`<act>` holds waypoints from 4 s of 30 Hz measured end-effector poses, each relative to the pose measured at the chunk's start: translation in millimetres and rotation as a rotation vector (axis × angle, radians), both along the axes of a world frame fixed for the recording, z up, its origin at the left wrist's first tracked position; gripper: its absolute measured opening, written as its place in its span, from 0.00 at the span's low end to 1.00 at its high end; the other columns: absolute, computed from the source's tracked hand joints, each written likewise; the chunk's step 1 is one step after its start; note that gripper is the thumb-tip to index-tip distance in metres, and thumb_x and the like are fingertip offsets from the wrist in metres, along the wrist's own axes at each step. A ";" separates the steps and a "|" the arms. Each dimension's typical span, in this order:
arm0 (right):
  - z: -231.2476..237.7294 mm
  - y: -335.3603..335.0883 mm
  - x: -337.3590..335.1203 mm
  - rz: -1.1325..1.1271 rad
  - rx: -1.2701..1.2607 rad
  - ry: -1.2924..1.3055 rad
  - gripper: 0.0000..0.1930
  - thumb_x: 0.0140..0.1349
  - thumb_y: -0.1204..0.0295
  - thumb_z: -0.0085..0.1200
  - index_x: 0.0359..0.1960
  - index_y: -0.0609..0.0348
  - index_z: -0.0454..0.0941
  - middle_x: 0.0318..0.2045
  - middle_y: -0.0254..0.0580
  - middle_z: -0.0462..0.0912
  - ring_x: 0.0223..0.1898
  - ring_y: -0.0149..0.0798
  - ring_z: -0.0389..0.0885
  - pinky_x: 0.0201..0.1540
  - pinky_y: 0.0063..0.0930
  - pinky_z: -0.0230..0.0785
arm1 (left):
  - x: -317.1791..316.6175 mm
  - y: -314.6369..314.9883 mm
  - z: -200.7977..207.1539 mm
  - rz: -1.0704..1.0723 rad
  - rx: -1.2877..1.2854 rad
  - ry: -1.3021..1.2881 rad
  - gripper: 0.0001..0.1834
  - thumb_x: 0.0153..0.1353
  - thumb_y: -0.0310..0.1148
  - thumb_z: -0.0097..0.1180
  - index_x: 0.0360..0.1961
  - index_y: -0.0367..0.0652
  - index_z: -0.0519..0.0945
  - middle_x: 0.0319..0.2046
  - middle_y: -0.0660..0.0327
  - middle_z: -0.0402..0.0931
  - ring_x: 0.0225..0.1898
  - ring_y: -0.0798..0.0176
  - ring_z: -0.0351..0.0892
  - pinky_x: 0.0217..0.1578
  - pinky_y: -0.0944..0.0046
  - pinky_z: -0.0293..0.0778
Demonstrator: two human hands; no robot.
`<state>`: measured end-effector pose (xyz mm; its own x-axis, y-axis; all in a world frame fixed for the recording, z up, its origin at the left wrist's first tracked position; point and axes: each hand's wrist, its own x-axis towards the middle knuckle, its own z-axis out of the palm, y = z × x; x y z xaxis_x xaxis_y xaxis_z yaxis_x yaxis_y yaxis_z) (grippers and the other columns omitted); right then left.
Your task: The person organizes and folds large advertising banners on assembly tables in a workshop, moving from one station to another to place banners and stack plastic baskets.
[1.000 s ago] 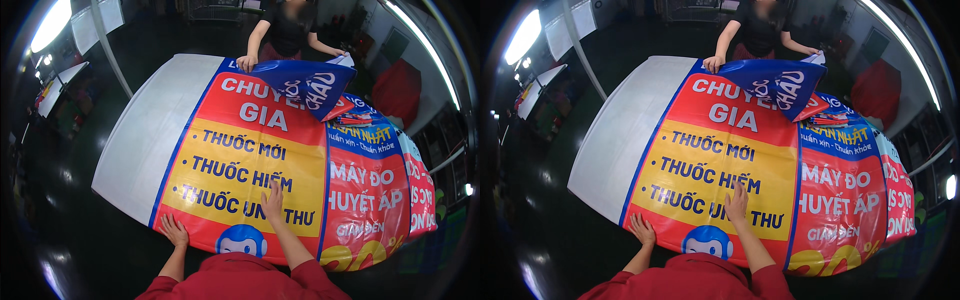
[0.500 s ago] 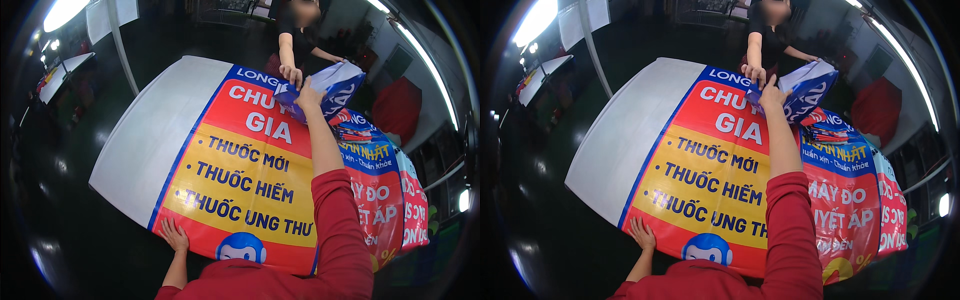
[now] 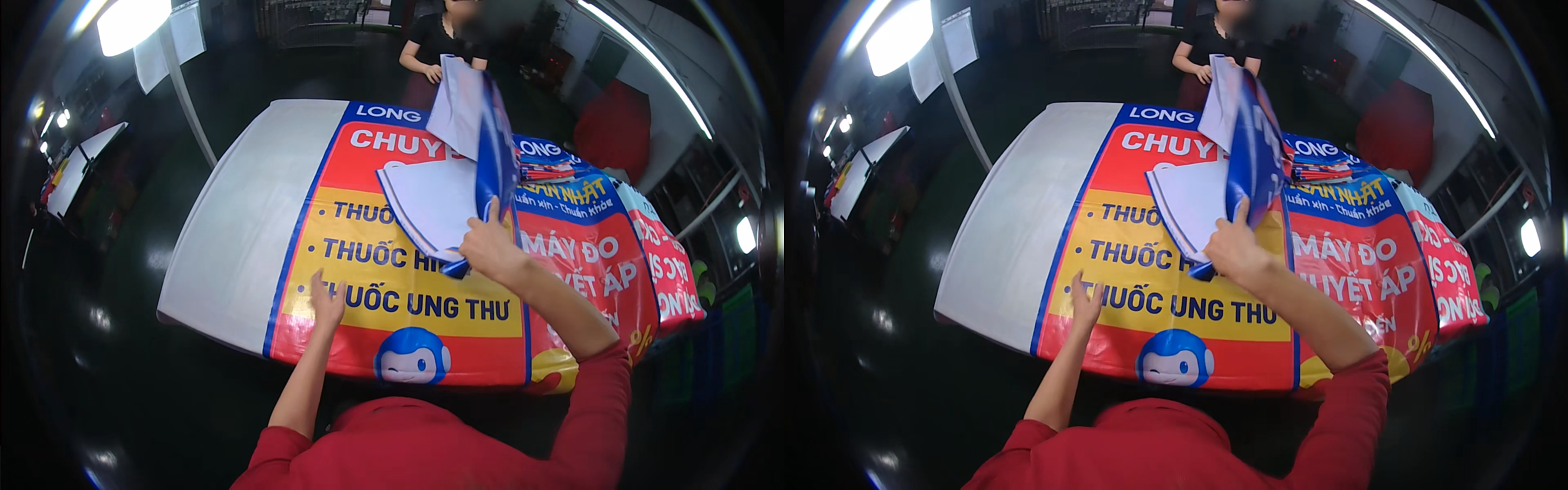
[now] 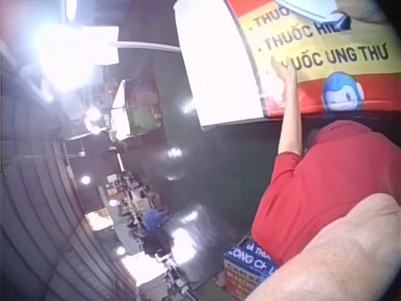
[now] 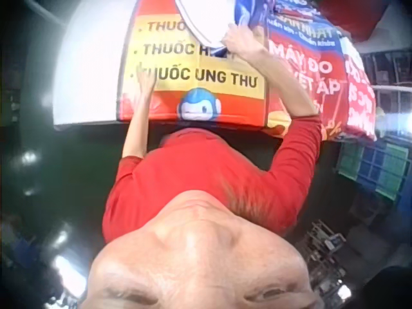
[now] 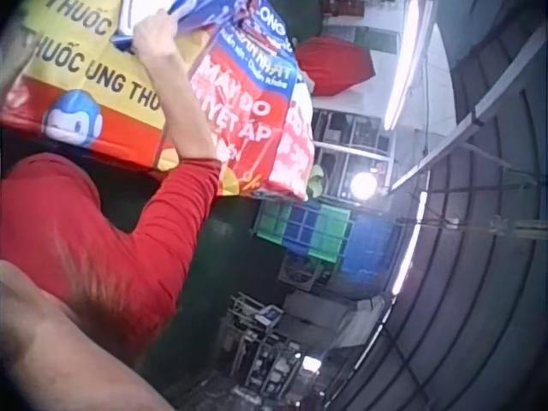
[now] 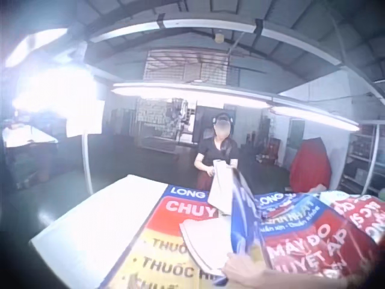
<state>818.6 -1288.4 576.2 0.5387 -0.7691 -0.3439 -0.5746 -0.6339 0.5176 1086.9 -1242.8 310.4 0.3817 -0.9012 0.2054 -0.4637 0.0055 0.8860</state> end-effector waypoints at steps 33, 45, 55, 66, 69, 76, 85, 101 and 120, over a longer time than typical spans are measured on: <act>-403.9 474.8 280.1 -1.668 1.769 -2.345 0.38 0.47 0.36 0.46 0.52 0.50 0.66 0.50 0.43 0.70 0.51 0.45 0.66 0.51 0.53 0.56 | 309.7 454.8 261.9 -0.507 -0.006 0.902 0.17 0.54 0.33 0.53 0.43 0.35 0.71 0.33 0.59 0.75 0.33 0.67 0.74 0.37 0.70 0.70; -323.8 502.3 149.8 -1.377 0.164 -2.239 0.17 0.48 0.68 0.60 0.36 0.66 0.74 0.32 0.40 0.78 0.31 0.30 0.75 0.37 0.24 0.67 | 537.5 426.0 188.8 -0.239 0.680 0.076 0.15 0.49 0.35 0.58 0.34 0.35 0.77 0.26 0.60 0.77 0.25 0.69 0.76 0.27 0.69 0.72; -383.3 470.5 206.5 -1.657 0.136 -1.717 0.13 0.46 0.73 0.60 0.35 0.64 0.77 0.30 0.40 0.79 0.31 0.35 0.75 0.36 0.31 0.66 | 651.9 369.7 -4.5 -0.295 0.681 0.169 0.23 0.44 0.32 0.63 0.42 0.33 0.73 0.32 0.56 0.77 0.29 0.66 0.76 0.33 0.65 0.72; -445.4 509.2 223.1 -1.997 0.104 -1.423 0.17 0.43 0.75 0.64 0.38 0.65 0.77 0.33 0.42 0.80 0.36 0.34 0.76 0.45 0.27 0.65 | 749.2 404.4 -117.6 -0.128 0.899 0.239 0.15 0.45 0.26 0.61 0.36 0.36 0.75 0.27 0.63 0.75 0.29 0.70 0.73 0.33 0.70 0.69; -480.5 535.8 203.0 -1.978 0.089 -1.125 0.22 0.42 0.71 0.65 0.41 0.66 0.76 0.38 0.48 0.79 0.41 0.39 0.76 0.48 0.29 0.64 | 749.4 401.2 -138.3 -0.117 0.902 -0.404 0.14 0.50 0.32 0.55 0.39 0.41 0.75 0.33 0.56 0.77 0.37 0.57 0.76 0.40 0.61 0.71; -438.7 424.0 237.0 -1.670 0.030 -1.101 0.28 0.45 0.73 0.60 0.50 0.68 0.66 0.48 0.53 0.72 0.51 0.46 0.69 0.53 0.34 0.61 | 716.9 287.2 -129.2 -0.090 0.784 -0.478 0.16 0.52 0.35 0.50 0.42 0.42 0.74 0.42 0.51 0.74 0.47 0.51 0.71 0.48 0.58 0.67; -383.3 276.4 239.8 -1.537 -0.218 -1.346 0.23 0.45 0.67 0.60 0.45 0.60 0.72 0.41 0.48 0.77 0.45 0.42 0.74 0.49 0.31 0.64 | 675.8 136.2 -105.1 0.109 0.547 -0.391 0.23 0.54 0.35 0.50 0.51 0.38 0.66 0.49 0.49 0.69 0.51 0.53 0.68 0.52 0.59 0.63; -347.2 171.8 211.9 -1.741 -0.141 -0.846 0.13 0.43 0.63 0.62 0.29 0.56 0.80 0.35 0.49 0.79 0.41 0.50 0.76 0.43 0.39 0.67 | 670.1 66.0 -123.0 0.384 0.467 -0.330 0.18 0.53 0.36 0.52 0.44 0.39 0.72 0.42 0.49 0.72 0.43 0.49 0.73 0.44 0.56 0.67; -324.2 -92.2 396.9 -1.029 -0.238 -0.951 0.31 0.55 0.52 0.46 0.59 0.46 0.56 0.63 0.48 0.46 0.65 0.49 0.37 0.60 0.62 0.27 | 493.4 -166.6 -38.4 -0.234 0.236 -0.825 0.27 0.58 0.41 0.44 0.59 0.49 0.59 0.61 0.55 0.49 0.65 0.50 0.36 0.60 0.41 0.37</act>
